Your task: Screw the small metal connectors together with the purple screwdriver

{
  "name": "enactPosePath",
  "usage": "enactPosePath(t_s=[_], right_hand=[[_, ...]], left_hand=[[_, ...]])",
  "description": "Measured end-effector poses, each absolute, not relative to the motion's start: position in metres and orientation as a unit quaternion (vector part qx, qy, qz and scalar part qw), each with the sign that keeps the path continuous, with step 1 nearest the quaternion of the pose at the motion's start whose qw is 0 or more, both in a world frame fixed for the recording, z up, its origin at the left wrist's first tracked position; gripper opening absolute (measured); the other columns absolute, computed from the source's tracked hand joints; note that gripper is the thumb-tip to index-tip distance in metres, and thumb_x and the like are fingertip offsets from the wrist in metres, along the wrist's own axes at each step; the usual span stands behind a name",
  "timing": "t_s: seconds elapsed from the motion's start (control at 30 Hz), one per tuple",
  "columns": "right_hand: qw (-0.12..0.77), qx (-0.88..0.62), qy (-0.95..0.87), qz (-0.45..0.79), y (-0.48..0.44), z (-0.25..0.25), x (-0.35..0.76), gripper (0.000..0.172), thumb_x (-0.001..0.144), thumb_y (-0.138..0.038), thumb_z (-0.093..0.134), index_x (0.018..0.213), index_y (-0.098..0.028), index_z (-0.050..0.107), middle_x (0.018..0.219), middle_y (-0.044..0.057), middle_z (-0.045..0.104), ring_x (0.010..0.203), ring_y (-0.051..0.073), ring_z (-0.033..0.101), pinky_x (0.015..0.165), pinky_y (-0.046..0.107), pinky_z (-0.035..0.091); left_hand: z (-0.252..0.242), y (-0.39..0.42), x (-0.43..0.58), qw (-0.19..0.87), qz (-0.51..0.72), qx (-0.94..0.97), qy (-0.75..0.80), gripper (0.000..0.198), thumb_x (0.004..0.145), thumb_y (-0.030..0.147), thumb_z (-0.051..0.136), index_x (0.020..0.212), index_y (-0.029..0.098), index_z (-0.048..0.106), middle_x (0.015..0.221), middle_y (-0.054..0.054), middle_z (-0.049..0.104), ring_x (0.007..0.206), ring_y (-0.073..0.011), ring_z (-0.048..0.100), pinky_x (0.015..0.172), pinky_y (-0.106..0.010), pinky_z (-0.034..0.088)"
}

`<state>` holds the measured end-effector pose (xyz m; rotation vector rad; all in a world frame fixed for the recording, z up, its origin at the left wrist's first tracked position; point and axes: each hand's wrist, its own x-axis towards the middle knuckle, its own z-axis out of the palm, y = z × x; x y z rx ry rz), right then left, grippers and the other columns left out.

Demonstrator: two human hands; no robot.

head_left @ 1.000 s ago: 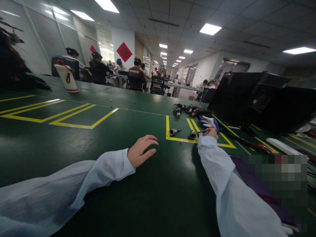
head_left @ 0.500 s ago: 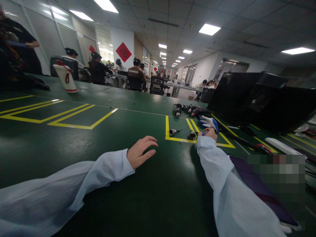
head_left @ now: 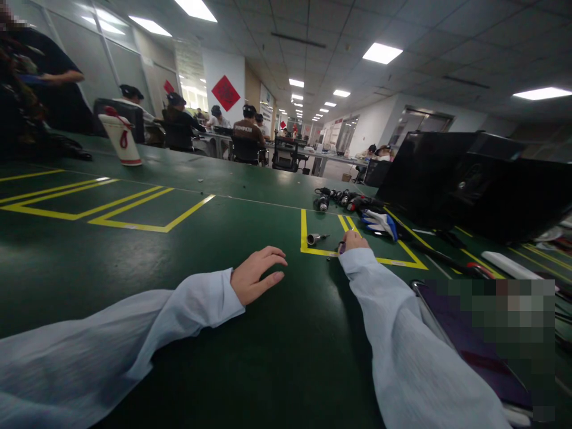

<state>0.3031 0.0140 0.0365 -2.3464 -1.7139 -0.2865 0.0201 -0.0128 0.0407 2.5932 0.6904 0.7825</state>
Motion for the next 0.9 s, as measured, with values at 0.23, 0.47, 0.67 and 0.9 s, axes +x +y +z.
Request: enactPosePath(t_s=[0.23, 0.47, 0.67, 0.9], right_hand=[[0.105, -0.780, -0.609, -0.096, 0.022, 0.035, 0.302, 0.022, 0.074, -0.023, 0.054, 0.093, -0.014, 0.048, 0.100, 0.013, 0.055, 0.093, 0.025, 0.052, 0.077, 0.034, 0.035], [0.151, -0.769, -0.615, -0.084, 0.020, 0.038, 0.309, 0.014, 0.070, -0.015, 0.059, 0.080, -0.015, 0.050, 0.090, 0.010, 0.059, 0.085, 0.022, 0.054, 0.076, 0.031, 0.036], [0.237, -0.726, -0.640, -0.084, -0.007, 0.050, 0.264, 0.014, 0.070, -0.024, 0.060, 0.077, -0.017, 0.050, 0.083, 0.007, 0.058, 0.082, 0.021, 0.053, 0.073, 0.029, 0.039], [0.460, -0.541, -0.702, 0.048, -0.061, 0.024, 0.174, 0.023, 0.058, -0.018, 0.065, 0.068, -0.019, 0.044, 0.073, 0.003, 0.056, 0.070, 0.018, 0.050, 0.063, 0.028, 0.040]], left_hand=[[0.043, -0.014, 0.021, 0.172, 0.270, 0.915, 0.245, 0.036, 0.085, 0.041, 0.032, 0.103, 0.016, 0.051, 0.111, -0.009, 0.047, 0.102, -0.0210, 0.046, 0.087, -0.039, 0.039], [0.043, -0.014, 0.019, 0.169, 0.270, 0.917, 0.242, 0.035, 0.085, 0.039, 0.033, 0.102, 0.016, 0.052, 0.111, -0.009, 0.047, 0.101, -0.0210, 0.047, 0.086, -0.039, 0.041], [0.043, -0.023, 0.020, 0.164, 0.313, 0.909, 0.223, 0.029, 0.083, 0.033, 0.040, 0.104, 0.016, 0.048, 0.108, -0.010, 0.049, 0.098, -0.0201, 0.048, 0.085, -0.037, 0.043], [0.035, -0.040, 0.007, 0.192, 0.331, 0.892, 0.241, 0.042, 0.075, 0.026, 0.053, 0.114, 0.018, 0.038, 0.114, -0.011, 0.042, 0.093, -0.0188, 0.050, 0.074, -0.032, 0.047]])
